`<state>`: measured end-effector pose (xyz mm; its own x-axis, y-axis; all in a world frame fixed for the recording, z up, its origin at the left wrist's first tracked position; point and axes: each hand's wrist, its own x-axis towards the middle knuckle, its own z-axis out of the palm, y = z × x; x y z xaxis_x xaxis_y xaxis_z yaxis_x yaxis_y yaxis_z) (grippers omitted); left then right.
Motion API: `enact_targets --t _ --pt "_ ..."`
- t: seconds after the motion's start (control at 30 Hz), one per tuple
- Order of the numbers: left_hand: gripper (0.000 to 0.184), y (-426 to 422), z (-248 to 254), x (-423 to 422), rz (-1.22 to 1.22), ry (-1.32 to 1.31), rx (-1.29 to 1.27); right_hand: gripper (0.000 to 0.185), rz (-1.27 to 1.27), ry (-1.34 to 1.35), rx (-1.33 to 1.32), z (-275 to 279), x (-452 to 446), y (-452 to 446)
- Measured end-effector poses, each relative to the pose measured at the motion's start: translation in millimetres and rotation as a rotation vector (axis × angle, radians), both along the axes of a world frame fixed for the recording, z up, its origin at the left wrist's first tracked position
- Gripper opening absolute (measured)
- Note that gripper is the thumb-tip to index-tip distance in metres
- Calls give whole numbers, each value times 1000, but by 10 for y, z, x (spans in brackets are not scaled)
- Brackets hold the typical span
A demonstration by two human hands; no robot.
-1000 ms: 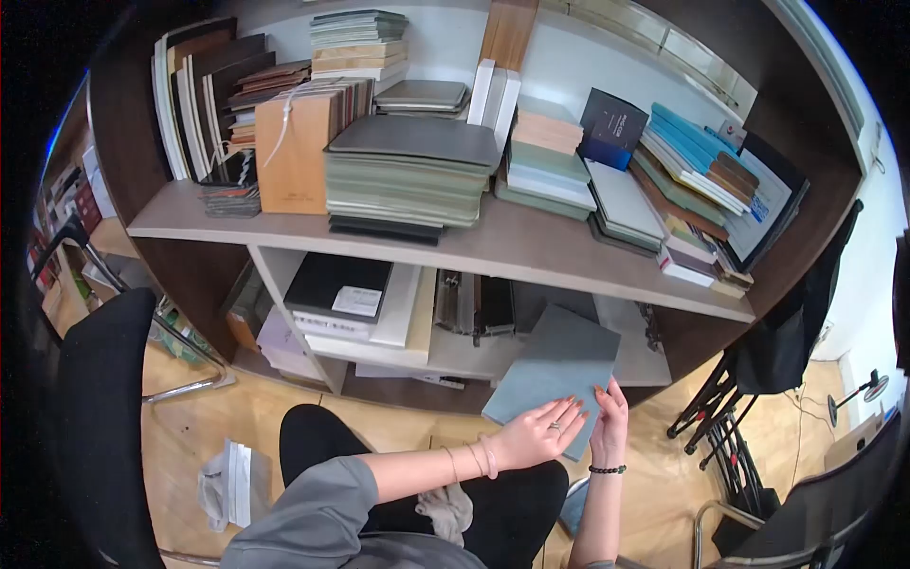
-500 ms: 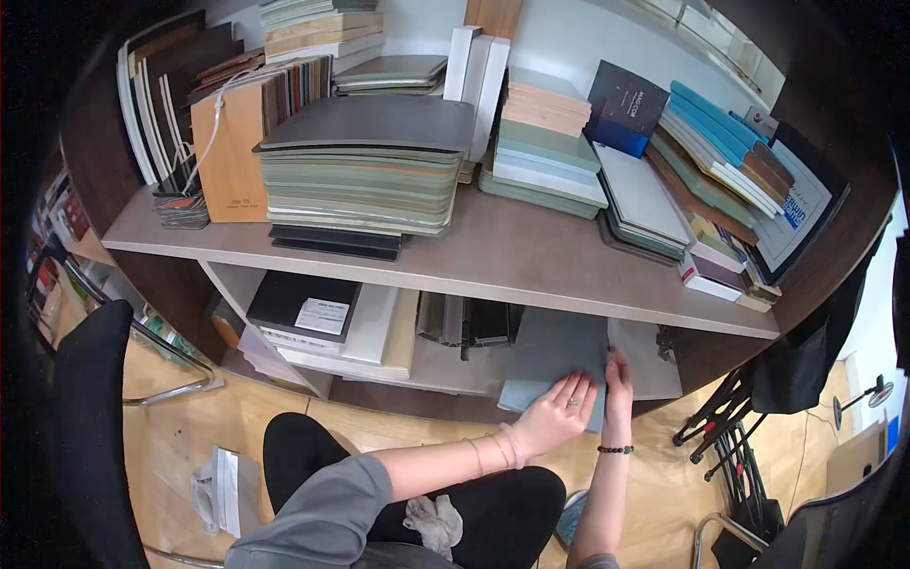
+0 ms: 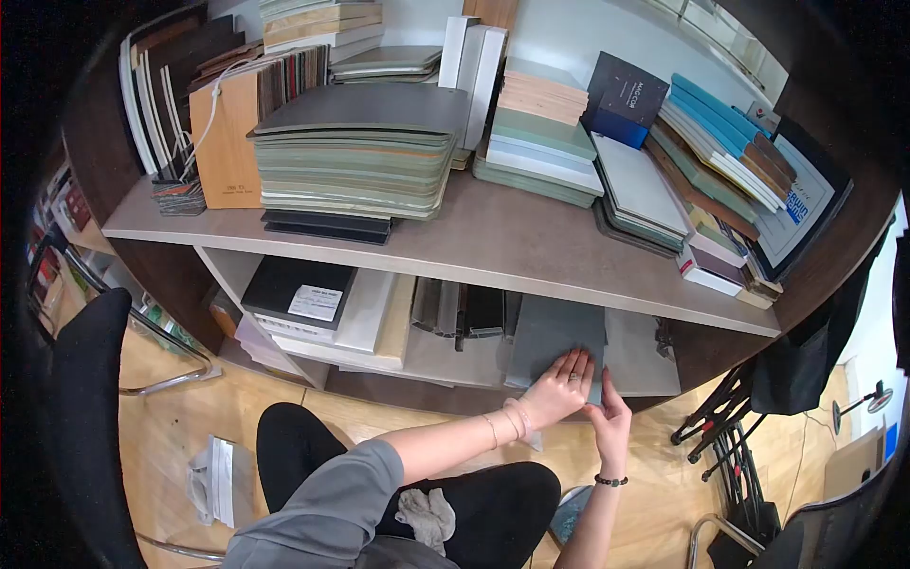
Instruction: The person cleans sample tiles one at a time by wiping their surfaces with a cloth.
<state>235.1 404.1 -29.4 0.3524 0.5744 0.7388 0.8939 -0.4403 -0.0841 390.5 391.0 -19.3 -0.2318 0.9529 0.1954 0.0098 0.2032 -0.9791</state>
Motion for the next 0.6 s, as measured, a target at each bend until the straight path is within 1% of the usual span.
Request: enact_targets --t 0.13,0.23,0.27,0.37,0.4,0.5,0.53,0.6 --pt "45 24 52 -24 -5 19 -50 64 5 -38 -76 26 47 123" --pt "45 -78 316 -105 -18 -149 -89 58 -116 -231 128 -54 72 273" --pt "45 -78 309 -142 -20 -148 -94 58 -118 -231 123 -62 97 349" --pt "47 -122 252 -272 138 -66 -235 47 -243 -550 326 -88 144 558" --pt "47 -120 233 -296 138 -65 -242 47 -242 -550 319 -106 127 583" --pt "44 -26 190 -371 151 -81 -298 39 -266 -707 578 -81 61 707" --pt "44 9 177 -387 155 -84 -297 39 -261 -708 580 -66 33 740" --pt "42 74 166 -409 216 11 -252 40 -256 -744 592 -50 -28 782"
